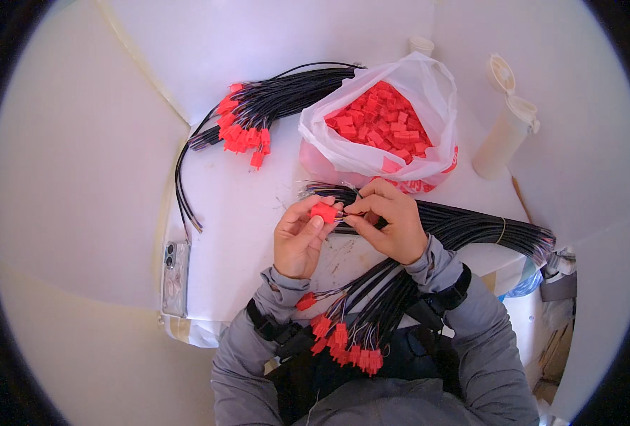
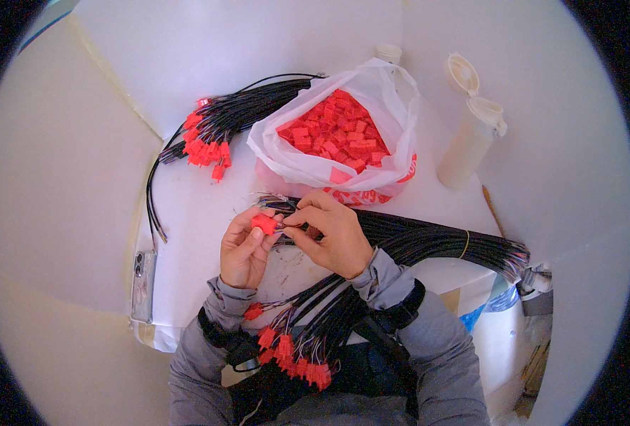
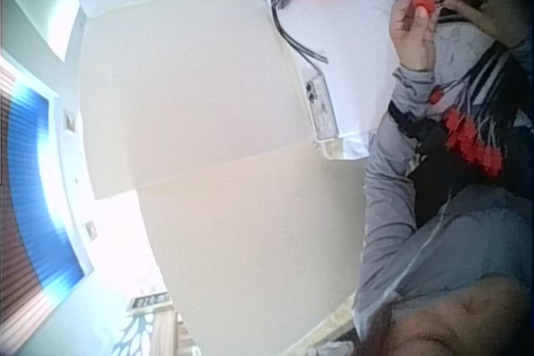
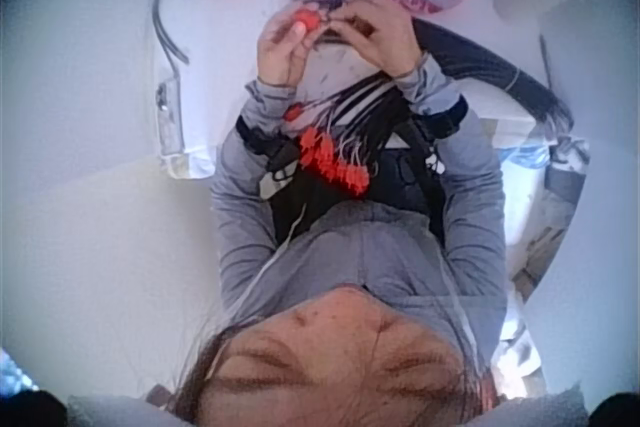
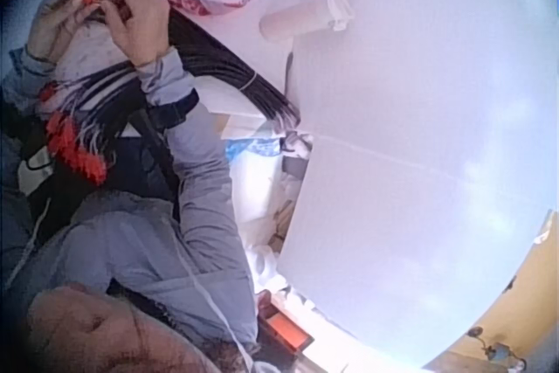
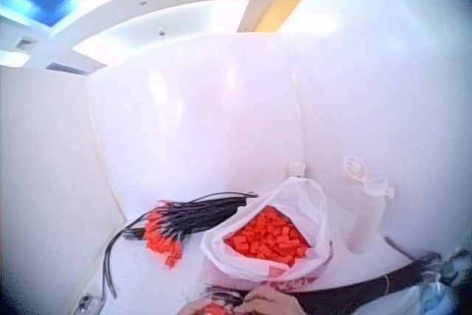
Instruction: Insert wires into a plastic connector housing to assemble a wire harness.
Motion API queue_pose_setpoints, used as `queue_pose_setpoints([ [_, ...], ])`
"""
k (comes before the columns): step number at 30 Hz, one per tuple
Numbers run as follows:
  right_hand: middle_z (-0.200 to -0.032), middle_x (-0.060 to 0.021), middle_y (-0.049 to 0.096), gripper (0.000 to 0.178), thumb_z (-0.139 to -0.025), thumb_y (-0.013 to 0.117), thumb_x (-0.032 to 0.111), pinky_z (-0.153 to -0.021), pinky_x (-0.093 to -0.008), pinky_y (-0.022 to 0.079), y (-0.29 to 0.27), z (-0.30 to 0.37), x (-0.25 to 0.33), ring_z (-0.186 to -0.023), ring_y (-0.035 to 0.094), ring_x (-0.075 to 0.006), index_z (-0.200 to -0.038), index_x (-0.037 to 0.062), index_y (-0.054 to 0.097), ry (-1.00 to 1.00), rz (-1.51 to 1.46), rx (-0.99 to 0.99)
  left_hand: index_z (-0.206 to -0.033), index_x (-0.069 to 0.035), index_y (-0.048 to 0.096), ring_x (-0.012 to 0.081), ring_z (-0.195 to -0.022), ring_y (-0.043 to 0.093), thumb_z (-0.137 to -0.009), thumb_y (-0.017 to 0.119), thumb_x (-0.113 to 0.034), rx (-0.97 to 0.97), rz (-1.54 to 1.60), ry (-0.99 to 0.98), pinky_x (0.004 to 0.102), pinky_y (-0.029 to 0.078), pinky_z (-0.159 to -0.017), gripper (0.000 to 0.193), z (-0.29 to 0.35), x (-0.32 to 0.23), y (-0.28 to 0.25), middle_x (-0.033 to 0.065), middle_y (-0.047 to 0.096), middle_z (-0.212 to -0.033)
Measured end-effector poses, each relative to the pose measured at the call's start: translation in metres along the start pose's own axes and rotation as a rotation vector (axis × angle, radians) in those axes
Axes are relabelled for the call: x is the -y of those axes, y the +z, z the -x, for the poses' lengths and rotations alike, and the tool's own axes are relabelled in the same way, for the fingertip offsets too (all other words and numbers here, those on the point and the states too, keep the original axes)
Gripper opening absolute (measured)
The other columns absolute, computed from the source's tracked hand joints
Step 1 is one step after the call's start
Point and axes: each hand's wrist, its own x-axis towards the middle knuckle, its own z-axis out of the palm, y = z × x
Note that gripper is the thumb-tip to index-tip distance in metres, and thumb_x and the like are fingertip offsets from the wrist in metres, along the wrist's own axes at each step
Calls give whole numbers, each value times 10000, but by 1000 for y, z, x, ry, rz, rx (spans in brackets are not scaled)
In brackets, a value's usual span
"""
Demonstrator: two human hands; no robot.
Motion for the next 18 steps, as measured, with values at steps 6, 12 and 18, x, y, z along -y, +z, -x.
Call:
queue_pose_setpoints([
  [6,-811,-80,514,102,-691,631,36,-490,-252,439,2,1,-5,-553,533,-160,-774,21,574,-8,-4,-2,-1157,-6,454,294,-1048,506,-823,494,4,-6,-32,34,387,445,-878,336,1,2,3,179,512,-1112],
  [12,-814,-83,504,139,-647,636,-14,-515,-245,443,2,0,-7,-571,531,-164,-763,16,565,-189,141,4,-1168,16,441,279,-1040,515,-833,484,-11,-25,-59,-10,357,457,-859,338,2,1,4,173,517,-1114],
  [18,-764,-97,456,128,-646,594,22,-552,-334,449,1,-4,-5,-659,516,-263,-735,28,503,-282,229,88,-1161,20,451,264,-1010,535,-852,479,-53,-96,-41,-82,331,476,-830,319,1,1,3,165,530,-1095],
])
